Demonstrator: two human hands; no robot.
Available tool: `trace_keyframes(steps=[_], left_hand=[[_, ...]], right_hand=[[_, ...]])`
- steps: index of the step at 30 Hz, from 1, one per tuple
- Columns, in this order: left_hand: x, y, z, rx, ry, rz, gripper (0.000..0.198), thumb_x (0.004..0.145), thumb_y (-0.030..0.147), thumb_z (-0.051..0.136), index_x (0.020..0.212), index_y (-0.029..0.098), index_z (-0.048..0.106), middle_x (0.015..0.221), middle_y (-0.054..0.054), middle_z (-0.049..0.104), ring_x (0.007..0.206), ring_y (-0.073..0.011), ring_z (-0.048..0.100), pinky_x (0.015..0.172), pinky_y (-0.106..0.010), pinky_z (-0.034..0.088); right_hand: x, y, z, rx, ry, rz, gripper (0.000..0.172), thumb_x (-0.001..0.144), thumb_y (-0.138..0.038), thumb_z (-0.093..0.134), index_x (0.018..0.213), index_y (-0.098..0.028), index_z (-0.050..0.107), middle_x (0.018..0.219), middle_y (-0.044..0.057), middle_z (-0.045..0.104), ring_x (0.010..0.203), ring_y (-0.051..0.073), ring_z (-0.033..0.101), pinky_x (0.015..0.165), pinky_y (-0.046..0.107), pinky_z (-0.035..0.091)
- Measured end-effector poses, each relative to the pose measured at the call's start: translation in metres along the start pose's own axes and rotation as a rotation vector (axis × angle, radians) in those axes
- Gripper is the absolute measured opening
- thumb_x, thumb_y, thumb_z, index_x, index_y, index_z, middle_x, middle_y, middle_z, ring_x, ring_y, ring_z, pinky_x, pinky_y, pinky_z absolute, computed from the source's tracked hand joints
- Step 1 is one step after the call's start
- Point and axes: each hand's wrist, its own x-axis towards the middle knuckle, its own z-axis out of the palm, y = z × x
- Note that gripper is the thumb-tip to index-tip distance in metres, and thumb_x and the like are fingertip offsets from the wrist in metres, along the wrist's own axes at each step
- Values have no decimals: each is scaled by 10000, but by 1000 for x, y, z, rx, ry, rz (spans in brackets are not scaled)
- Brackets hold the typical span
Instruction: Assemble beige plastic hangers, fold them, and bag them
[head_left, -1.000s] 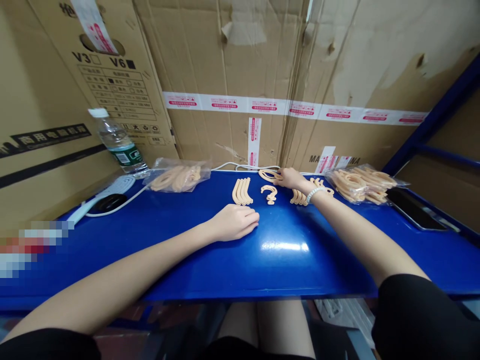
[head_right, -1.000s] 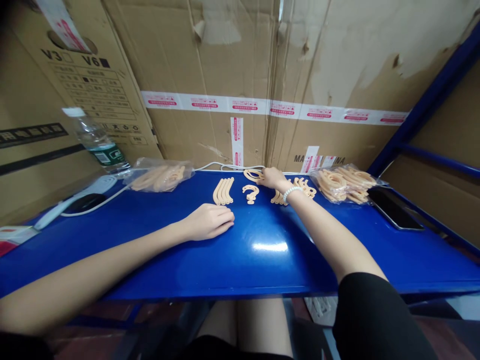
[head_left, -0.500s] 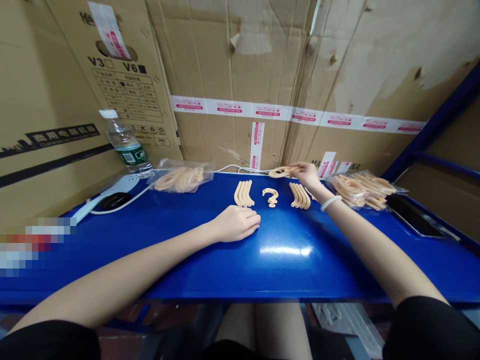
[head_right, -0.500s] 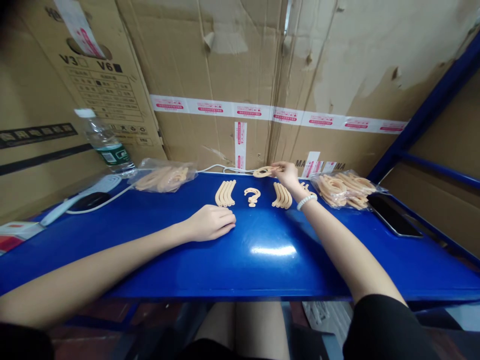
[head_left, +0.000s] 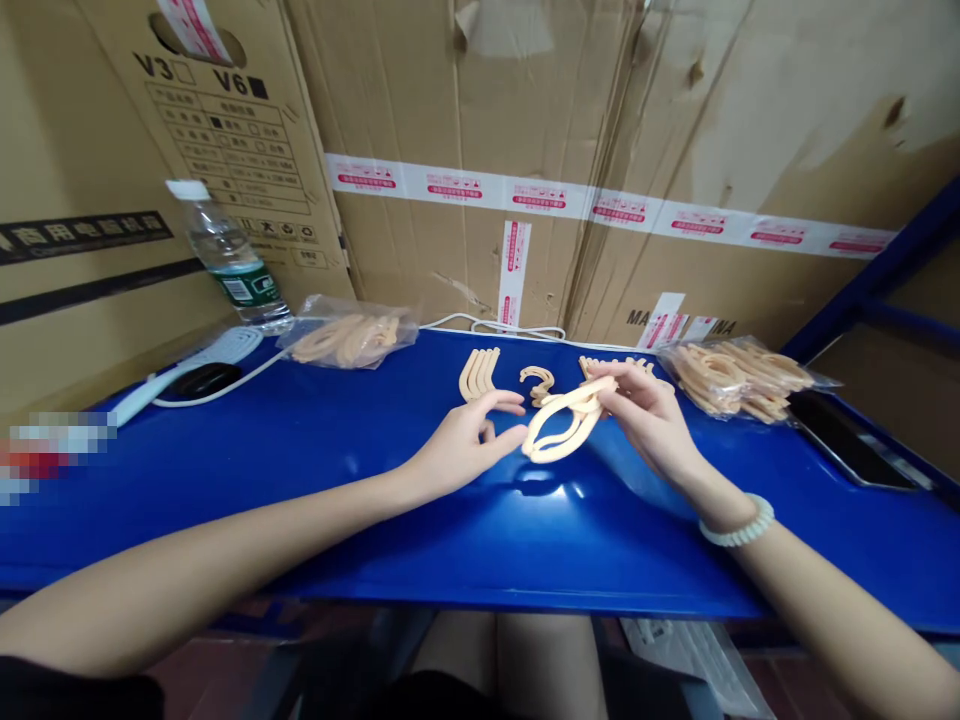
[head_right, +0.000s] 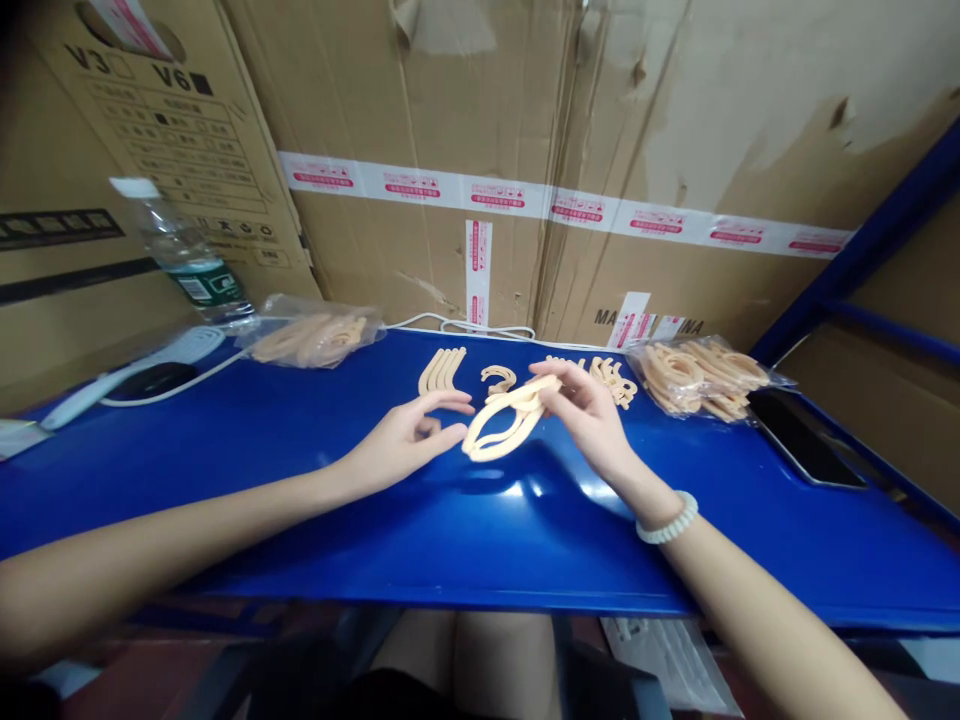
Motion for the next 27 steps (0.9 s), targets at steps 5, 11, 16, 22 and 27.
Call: trace_keyframes(steps=[5,11,16,22,27], left_hand=[[-3,-5,8,-46,-17,-72,342,812,384,731,1074,164,720,910,-47,750,466,-60,458,448,-203,342],[-7,-5,5,-159,-12,-71,282,878,381,667,1048,157,670,832,-44,755,492,-94,548,456,-207,423],[-5,-6,4,-244,43,-67,293,890,402,658,1032,148,619,832,-53,740,499,-98,574,473,-212,490],[-3,-10,4,-248,72,-54,294,930,422,605,1020,144,634,926,-82,753,537,-98,591,511,-223,512],[-4,-9,4,-175,87,-33,298,946,432,580,971,145,655,864,-72,755,489,-96,568,463,-217,480]], right_hand=[[-14,2,17,-85,-181,-39,309,921,-389,696,1205,-268,681,1157,77,721,1027,231,695,924,388,567],[-14,8,16,5,-202,57,403,888,-381,740,1259,-265,633,1083,62,736,920,201,721,868,372,594],[-10,8,13,24,-193,167,363,859,-416,761,1148,-216,673,846,30,735,765,186,718,824,379,597],[-7,7,13,30,-151,227,302,813,-452,797,934,-195,695,868,46,746,739,183,723,776,345,584],[-8,5,13,19,-158,212,308,806,-486,801,872,-199,711,842,45,741,725,186,718,760,342,580]])
